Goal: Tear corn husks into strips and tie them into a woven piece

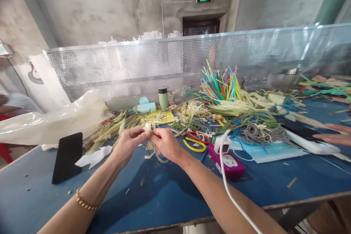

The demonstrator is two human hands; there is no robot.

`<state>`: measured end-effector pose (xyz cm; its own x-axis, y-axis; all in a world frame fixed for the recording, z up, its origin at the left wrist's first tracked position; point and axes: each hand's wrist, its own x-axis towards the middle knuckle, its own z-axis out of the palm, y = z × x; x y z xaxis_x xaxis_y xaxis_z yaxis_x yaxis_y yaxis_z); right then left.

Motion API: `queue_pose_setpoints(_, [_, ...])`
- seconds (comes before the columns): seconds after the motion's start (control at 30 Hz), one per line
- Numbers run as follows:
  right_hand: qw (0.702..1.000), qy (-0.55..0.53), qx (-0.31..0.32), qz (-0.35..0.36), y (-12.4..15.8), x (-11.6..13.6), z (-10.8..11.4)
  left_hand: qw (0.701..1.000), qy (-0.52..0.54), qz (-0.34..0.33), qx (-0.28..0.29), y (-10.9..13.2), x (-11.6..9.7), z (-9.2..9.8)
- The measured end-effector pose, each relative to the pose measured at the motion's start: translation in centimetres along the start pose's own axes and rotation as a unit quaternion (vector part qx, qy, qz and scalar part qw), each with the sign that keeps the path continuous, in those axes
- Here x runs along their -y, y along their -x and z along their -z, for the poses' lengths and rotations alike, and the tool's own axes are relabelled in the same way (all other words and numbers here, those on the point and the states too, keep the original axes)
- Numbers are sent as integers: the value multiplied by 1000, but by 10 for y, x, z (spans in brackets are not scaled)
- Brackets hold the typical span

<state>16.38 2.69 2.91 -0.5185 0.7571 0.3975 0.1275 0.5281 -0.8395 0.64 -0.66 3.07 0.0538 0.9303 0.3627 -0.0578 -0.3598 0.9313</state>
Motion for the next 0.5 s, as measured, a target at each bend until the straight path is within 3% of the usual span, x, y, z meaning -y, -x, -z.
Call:
queue_pose_setpoints(0.17, [1000, 2, 26, 1, 4, 3, -6, 998, 50, 31, -29, 1, 7, -5])
queue_pose_setpoints(0.33, [995, 27, 86, -37, 2, 2, 5, 995, 78, 39, -47, 0, 5, -1])
queue_pose_setpoints(0.5, [988, 112, -108, 25, -3, 9, 18, 998, 48, 21, -26, 0, 1, 0])
